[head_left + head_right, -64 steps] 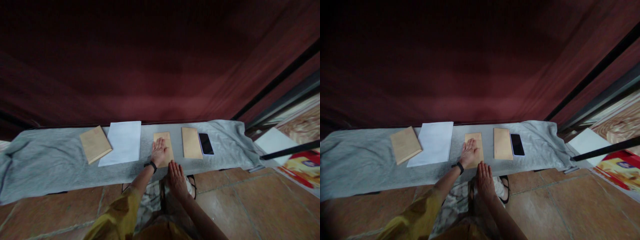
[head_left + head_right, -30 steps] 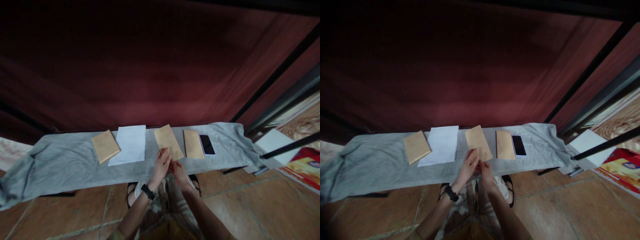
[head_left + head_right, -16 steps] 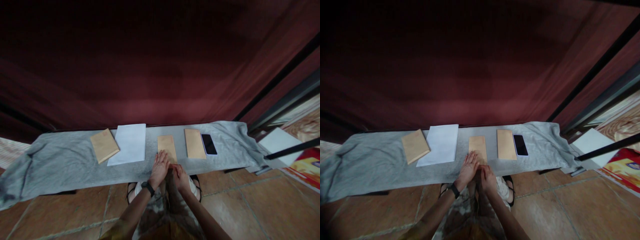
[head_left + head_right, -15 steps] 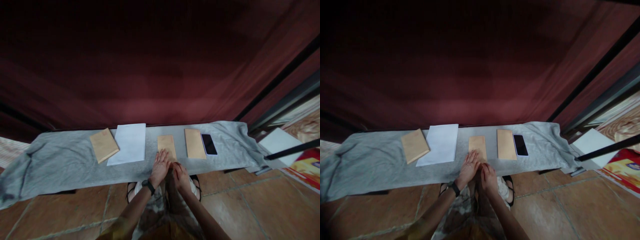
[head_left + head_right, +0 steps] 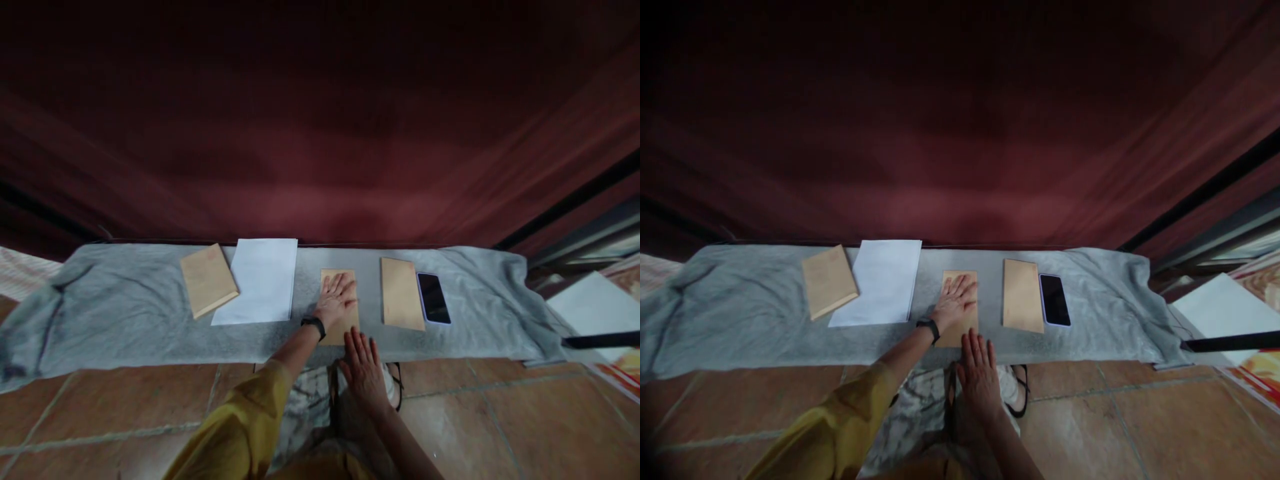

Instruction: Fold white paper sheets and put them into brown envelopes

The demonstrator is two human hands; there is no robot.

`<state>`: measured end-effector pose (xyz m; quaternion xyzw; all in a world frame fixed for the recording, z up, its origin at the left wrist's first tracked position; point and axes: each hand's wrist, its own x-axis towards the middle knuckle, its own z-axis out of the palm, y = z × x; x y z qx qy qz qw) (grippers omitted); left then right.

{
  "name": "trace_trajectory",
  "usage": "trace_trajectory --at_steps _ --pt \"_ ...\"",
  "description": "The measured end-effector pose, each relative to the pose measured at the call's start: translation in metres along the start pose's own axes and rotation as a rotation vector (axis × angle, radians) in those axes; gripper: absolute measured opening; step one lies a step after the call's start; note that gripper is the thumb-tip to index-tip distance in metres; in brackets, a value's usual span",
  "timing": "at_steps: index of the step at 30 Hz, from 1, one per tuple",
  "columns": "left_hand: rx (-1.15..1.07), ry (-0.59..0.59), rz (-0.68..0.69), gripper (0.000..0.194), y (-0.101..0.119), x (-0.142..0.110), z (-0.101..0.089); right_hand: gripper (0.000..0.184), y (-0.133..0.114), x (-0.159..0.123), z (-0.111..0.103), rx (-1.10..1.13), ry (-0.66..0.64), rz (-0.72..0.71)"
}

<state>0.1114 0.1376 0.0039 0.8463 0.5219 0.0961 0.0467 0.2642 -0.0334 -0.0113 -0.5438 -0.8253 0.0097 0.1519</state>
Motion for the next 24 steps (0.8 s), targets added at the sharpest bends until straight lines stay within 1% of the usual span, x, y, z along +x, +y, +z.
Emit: trace_trajectory --at_steps 3,7,9,11,14,17,21,24 --pt "0.008 0.000 0.037 0.062 -0.008 0.012 0.000 0.065 -0.001 0.000 0.001 -0.005 -0.011 0.012" --pt "0.015 0.004 0.019 0.064 -0.011 0.021 0.001 0.065 -0.002 0.000 0.001 0.002 -0.008 0.019" --pt "0.022 -0.005 0.010 0.065 -0.010 0.021 0.001 0.065 -0.001 0.000 0.001 0.015 0.002 0.015" --pt "0.027 -0.027 0.039 0.065 -0.008 0.015 0.000 0.065 -0.001 0.000 0.002 0.028 0.016 0.010" --pt "0.026 -0.045 0.146 0.060 -0.002 -0.005 -0.002 0.065 0.000 -0.001 0.002 0.037 0.029 -0.001" --pt "0.022 -0.036 0.231 0.056 0.004 -0.034 -0.008 0.065 0.002 -0.002 0.002 0.041 0.034 -0.017" --pt "0.018 -0.040 0.287 0.055 0.013 -0.073 -0.019 0.066 0.005 -0.004 0.001 0.059 0.056 -0.050" --pt "0.028 -0.040 0.300 0.060 0.020 -0.098 -0.026 0.066 0.007 -0.005 -0.002 0.059 0.039 -0.077"
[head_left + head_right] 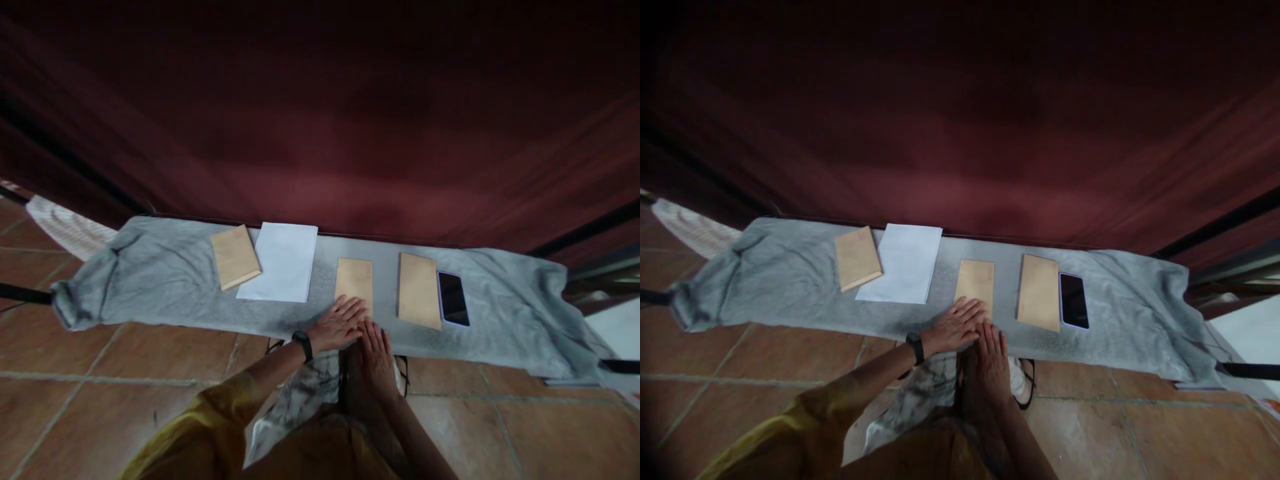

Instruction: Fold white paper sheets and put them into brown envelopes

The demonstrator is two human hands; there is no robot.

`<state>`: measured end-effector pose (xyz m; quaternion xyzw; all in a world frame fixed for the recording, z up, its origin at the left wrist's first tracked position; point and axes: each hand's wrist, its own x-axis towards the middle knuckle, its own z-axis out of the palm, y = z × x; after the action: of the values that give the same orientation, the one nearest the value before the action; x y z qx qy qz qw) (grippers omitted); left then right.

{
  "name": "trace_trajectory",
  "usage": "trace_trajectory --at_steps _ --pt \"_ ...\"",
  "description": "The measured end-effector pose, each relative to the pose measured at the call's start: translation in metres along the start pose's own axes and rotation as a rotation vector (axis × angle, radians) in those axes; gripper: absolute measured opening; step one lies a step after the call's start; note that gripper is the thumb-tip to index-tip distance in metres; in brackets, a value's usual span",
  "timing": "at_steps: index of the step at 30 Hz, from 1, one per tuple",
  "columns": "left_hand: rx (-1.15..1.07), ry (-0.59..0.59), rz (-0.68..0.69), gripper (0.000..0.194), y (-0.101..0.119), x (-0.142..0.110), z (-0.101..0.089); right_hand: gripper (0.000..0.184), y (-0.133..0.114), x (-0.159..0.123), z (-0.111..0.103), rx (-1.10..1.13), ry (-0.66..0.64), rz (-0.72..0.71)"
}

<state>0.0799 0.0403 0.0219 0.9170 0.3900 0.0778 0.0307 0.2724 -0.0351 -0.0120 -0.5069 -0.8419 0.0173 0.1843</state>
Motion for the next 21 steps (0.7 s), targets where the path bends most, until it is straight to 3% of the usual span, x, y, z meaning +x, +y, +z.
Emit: trace_trajectory --at_steps 10,16,21 --pt "0.132 -0.014 -0.017 0.080 0.033 -0.051 -0.006 0.050 0.009 0.005 -0.002 0.095 0.005 0.023" --pt "0.161 -0.027 -0.081 0.080 0.043 -0.057 0.004 0.046 0.008 0.019 -0.002 0.082 0.047 0.356" --pt "0.136 -0.044 -0.088 0.078 0.045 -0.056 0.010 0.042 0.002 0.031 -0.005 0.140 0.080 0.451"
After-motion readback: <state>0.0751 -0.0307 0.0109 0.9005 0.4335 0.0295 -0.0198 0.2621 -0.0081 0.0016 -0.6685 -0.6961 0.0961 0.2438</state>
